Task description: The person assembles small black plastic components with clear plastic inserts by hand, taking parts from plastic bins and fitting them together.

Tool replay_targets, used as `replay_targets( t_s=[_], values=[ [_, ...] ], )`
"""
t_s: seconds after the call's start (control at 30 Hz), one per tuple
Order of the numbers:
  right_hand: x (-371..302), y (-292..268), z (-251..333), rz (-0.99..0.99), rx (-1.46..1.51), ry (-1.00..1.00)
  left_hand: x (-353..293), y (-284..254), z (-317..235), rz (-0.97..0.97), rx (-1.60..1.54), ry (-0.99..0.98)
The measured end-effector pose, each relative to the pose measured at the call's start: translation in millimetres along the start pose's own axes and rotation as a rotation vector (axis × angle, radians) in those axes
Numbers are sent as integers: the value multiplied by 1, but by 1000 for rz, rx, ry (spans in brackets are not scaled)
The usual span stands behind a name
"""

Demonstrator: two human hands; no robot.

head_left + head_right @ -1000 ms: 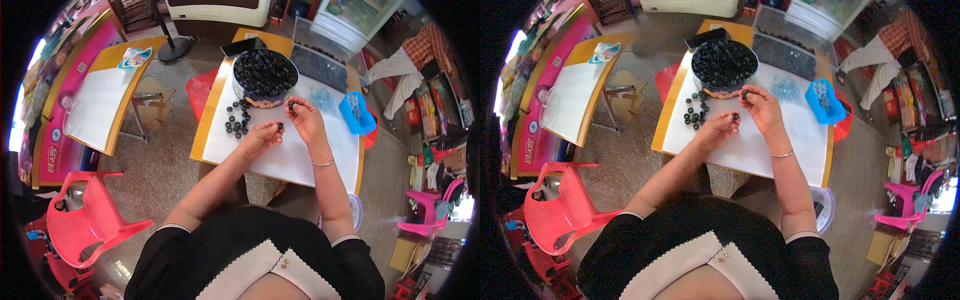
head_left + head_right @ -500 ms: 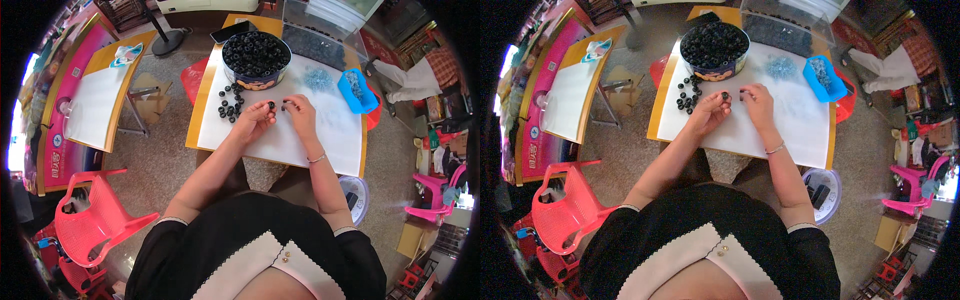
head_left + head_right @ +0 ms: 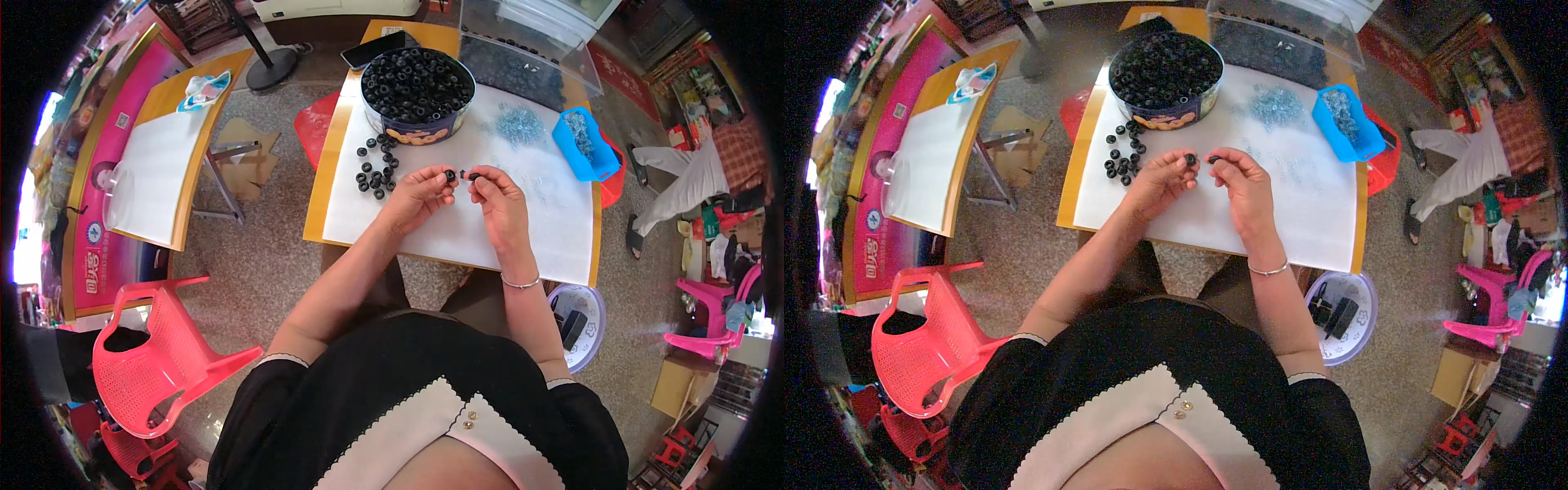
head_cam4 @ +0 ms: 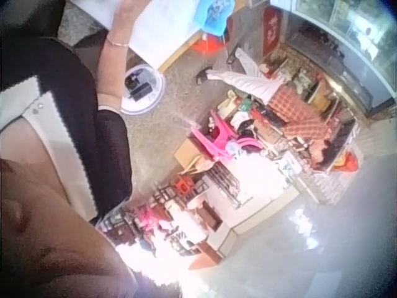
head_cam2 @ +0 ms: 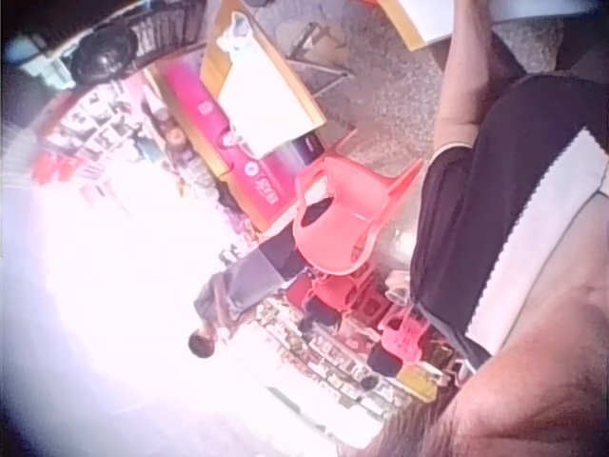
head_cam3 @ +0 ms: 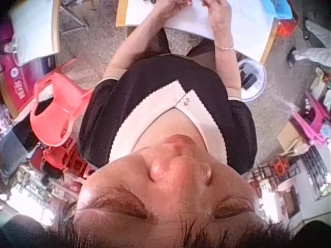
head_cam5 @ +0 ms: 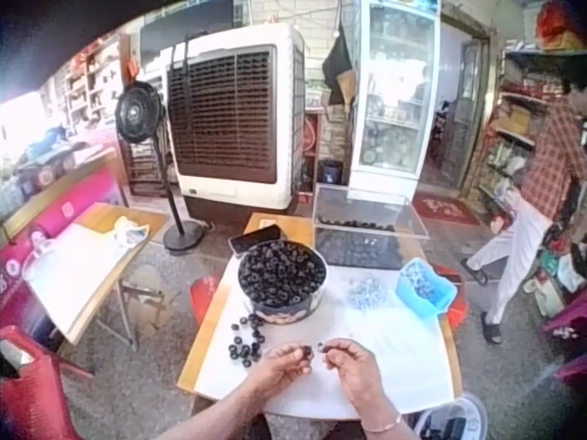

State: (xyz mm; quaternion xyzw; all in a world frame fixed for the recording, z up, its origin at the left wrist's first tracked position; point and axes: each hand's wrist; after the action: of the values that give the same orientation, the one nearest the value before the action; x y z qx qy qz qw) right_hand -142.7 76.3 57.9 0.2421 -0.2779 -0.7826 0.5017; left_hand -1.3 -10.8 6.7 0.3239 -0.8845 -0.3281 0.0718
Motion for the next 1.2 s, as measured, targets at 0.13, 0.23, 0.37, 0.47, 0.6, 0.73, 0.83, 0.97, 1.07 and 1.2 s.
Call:
replay_targets(
  t_s=[0.13, 0.23, 0.37, 0.47, 0.6, 0.73, 0.83, 0.97, 1.07, 1.2],
  values=[
    [0, -4, -7, 28, -41, -34, -1, 1, 1, 1, -1, 3],
    [-3, -3, -8, 21, -118, -56, -2, 2, 1, -9, -1, -2],
    [-7, 5, -7, -7, -265, -108, -3, -1, 3, -15, 23, -5],
    [-11, 8, -2, -13, -397, -144, -1, 3, 2, 1, 35, 9],
    [-12, 12, -4, 9, -500, -228, 1, 2, 4, -7, 34, 27],
    [-15, 18, -2, 50, -677, -366, 0, 2, 7, -24, 34, 48],
    [-17, 18, -2, 70, -809, -471, -1, 4, 8, -63, 76, 46],
    [-18, 16, -3, 127, -994, -628, -2, 8, 9, -97, 236, 60],
    [-18, 15, -1, 175, -1035, -662, -4, 10, 7, -106, 292, 75],
    [-18, 14, 4, 139, -838, -422, -5, 12, 5, -104, 324, 97]
  ],
)
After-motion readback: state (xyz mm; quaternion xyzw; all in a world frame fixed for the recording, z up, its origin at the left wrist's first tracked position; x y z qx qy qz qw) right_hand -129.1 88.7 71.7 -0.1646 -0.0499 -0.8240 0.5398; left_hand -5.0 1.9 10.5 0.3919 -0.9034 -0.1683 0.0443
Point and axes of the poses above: each hand's wrist, its own x-axis towards the middle knuckle, its own y-axis out of the palm, z = x × y, and after that the axes turned 15 degrees about x, right-handed
